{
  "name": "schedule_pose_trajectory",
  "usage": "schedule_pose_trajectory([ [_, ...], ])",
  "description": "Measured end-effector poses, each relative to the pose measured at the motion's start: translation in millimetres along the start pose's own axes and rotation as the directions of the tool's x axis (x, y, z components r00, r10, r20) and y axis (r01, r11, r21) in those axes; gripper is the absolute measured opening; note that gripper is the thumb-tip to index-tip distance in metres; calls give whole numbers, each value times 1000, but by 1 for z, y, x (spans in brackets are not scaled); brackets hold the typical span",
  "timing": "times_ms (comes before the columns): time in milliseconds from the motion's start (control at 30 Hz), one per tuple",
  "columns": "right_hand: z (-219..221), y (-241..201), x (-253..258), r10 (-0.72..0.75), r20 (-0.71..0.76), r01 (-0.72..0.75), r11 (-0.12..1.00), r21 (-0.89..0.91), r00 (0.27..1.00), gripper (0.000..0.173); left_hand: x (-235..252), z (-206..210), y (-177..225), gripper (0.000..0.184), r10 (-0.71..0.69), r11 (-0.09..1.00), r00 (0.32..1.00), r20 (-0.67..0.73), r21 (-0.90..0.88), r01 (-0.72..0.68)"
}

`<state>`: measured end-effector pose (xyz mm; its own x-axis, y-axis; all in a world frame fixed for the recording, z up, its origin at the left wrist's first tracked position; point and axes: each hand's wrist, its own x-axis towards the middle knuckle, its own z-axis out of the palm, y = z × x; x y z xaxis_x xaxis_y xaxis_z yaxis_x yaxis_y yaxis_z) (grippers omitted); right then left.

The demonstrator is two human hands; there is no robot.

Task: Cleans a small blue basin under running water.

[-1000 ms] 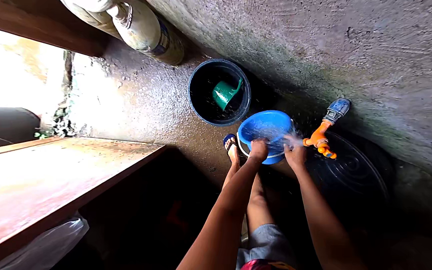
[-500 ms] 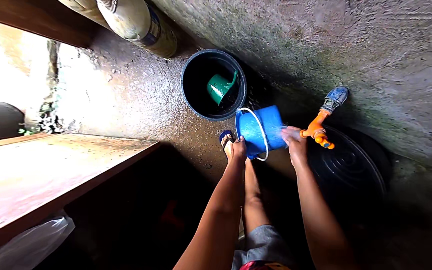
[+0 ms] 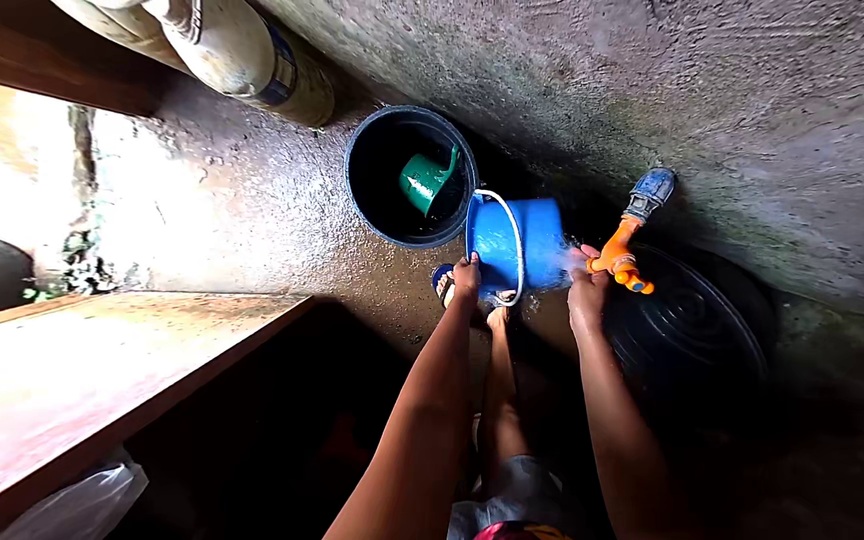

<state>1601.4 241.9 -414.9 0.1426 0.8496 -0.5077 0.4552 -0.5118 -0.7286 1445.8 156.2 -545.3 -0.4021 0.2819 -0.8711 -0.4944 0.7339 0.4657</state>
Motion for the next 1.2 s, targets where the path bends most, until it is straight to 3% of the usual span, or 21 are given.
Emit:
schedule_pose_trajectory([
  [167,2,-1,-5,48,-14,-49,999,-10,999,41,-1,-24,-12,42,-8,988,1000,14,155,5],
  [267,-1,2,-3,113,57,-114,993,6,992,40,-3,-29,-17,41,4,982,1000,8,187,-5],
  [367,-6,6,-1,150,178,-170,980,100,972,30,-17,-19,-1,39,69,962,991,110,255,-96],
  [467,-10,19,2,69,282,-94,992,78,957,26,-35,4,32,35,170,828,944,284,477,-293],
  [533,-12,29,3,-35,270,50,997,-51,962,25,-39,27,44,31,237,698,886,398,565,-440],
  [600,-15,34,4,-37,245,64,993,-104,969,24,-39,50,48,26,239,571,827,509,615,-543],
  [667,-15,32,6,75,199,-95,991,94,977,20,-43,70,59,26,126,439,797,590,687,-579],
  [733,-13,25,7,248,174,-299,863,407,953,18,-47,84,66,26,13,308,765,644,725,-616],
  [767,-14,24,8,300,214,-369,768,524,930,22,-47,89,67,26,-6,253,749,663,726,-640],
  [833,-22,24,11,259,411,-474,641,604,874,37,-41,96,64,25,10,198,730,684,714,-672],
  [933,-32,22,17,145,604,-481,757,442,784,39,-31,99,63,26,-10,186,722,692,711,-679],
  [1067,-42,20,24,129,559,-395,833,387,819,36,-32,100,65,29,91,139,682,726,668,-731],
  [1133,-37,23,24,145,382,-255,933,254,913,30,-34,102,63,28,116,140,675,729,660,-738],
  [1200,-27,31,27,14,182,11,991,-133,983,36,-40,102,68,28,41,89,676,736,671,-736],
])
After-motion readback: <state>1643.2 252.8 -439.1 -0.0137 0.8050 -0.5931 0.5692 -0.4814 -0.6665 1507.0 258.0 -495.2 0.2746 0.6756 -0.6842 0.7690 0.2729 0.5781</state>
